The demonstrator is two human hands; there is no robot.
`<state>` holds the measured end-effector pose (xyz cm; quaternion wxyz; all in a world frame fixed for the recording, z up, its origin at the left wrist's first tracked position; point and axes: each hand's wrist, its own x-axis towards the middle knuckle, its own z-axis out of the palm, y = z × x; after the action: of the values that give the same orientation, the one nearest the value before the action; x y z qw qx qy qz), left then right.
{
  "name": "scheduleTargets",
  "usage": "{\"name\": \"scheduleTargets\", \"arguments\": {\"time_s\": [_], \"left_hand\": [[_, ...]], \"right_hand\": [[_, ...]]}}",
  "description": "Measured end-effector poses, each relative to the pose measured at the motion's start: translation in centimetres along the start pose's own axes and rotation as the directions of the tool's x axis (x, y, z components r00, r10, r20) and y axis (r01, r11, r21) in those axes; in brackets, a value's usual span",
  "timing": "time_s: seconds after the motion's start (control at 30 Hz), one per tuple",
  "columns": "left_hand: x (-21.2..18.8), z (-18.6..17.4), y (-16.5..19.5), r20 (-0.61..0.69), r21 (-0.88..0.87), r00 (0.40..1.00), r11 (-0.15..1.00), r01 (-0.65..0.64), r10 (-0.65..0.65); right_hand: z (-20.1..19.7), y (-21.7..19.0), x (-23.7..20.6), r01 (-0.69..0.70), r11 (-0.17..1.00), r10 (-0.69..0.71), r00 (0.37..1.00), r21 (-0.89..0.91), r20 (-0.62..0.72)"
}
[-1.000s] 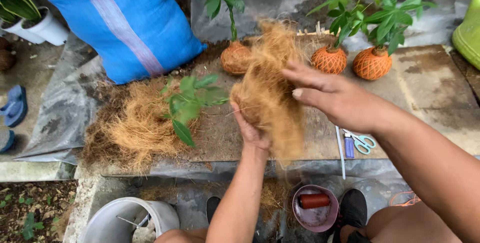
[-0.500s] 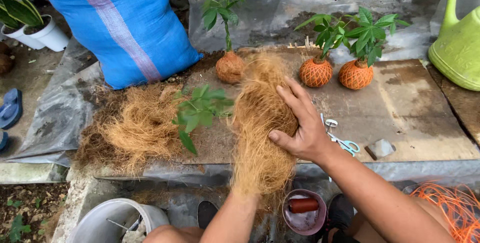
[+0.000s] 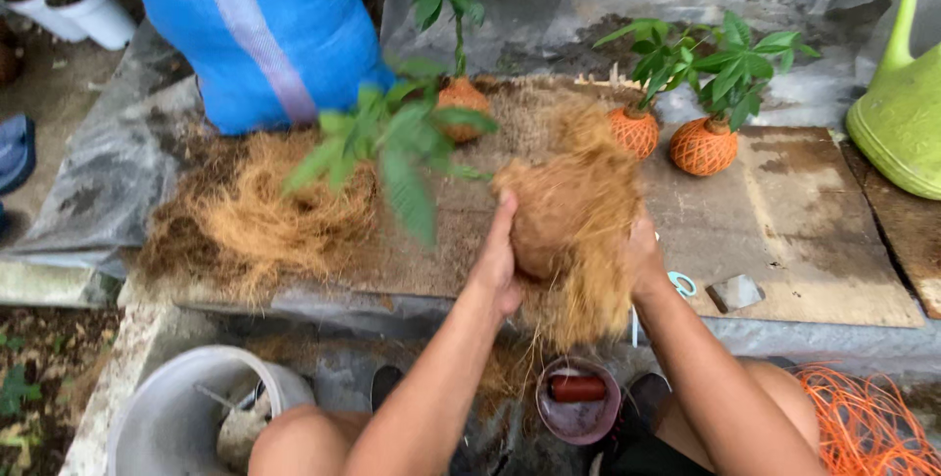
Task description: The person wraps a coconut shell planter with orange string, inserts a small plant, and secures it. Then the person wraps another coconut shell with coir fiber and inserts a second plant.
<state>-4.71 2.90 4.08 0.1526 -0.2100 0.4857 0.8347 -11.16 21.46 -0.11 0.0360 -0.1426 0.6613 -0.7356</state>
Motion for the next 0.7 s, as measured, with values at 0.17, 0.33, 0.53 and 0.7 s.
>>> {"name": "scheduleTargets", "arguments": {"time_s": [0.17, 0.33, 0.53, 0.7], "left_hand": [[-2.4, 3.1, 3.1, -0.092, 0.316, 0.994, 0.945, 0.086, -0.06], [-3.6, 4.8, 3.6, -0.053, 0.456, 0.999, 0.889, 0.028, -0.005], [-2.3, -0.9, -0.3, -0.108, 0.444, 0.771, 0.724, -0.528, 0.628], [-1.2, -3.9, -6.4, -0.367, -0.542, 0.929, 0.823, -0.171, -0.049]], "right_hand": [[-2.3, 4.9, 1.4, -0.2, 0.842, 0.265, 0.962, 0.501, -0.06], [-2.0, 6.8, -0.1, -0.255, 0.714, 0.357, 0.934, 0.652, -0.025], [0.1, 7.1, -0.3, -0.328, 0.672, 0.351, 0.931, 0.663, 0.105], [2.1, 8.4, -1.6, -0.293, 0.653, 0.373, 0.927, 0.698, 0.039]]}}
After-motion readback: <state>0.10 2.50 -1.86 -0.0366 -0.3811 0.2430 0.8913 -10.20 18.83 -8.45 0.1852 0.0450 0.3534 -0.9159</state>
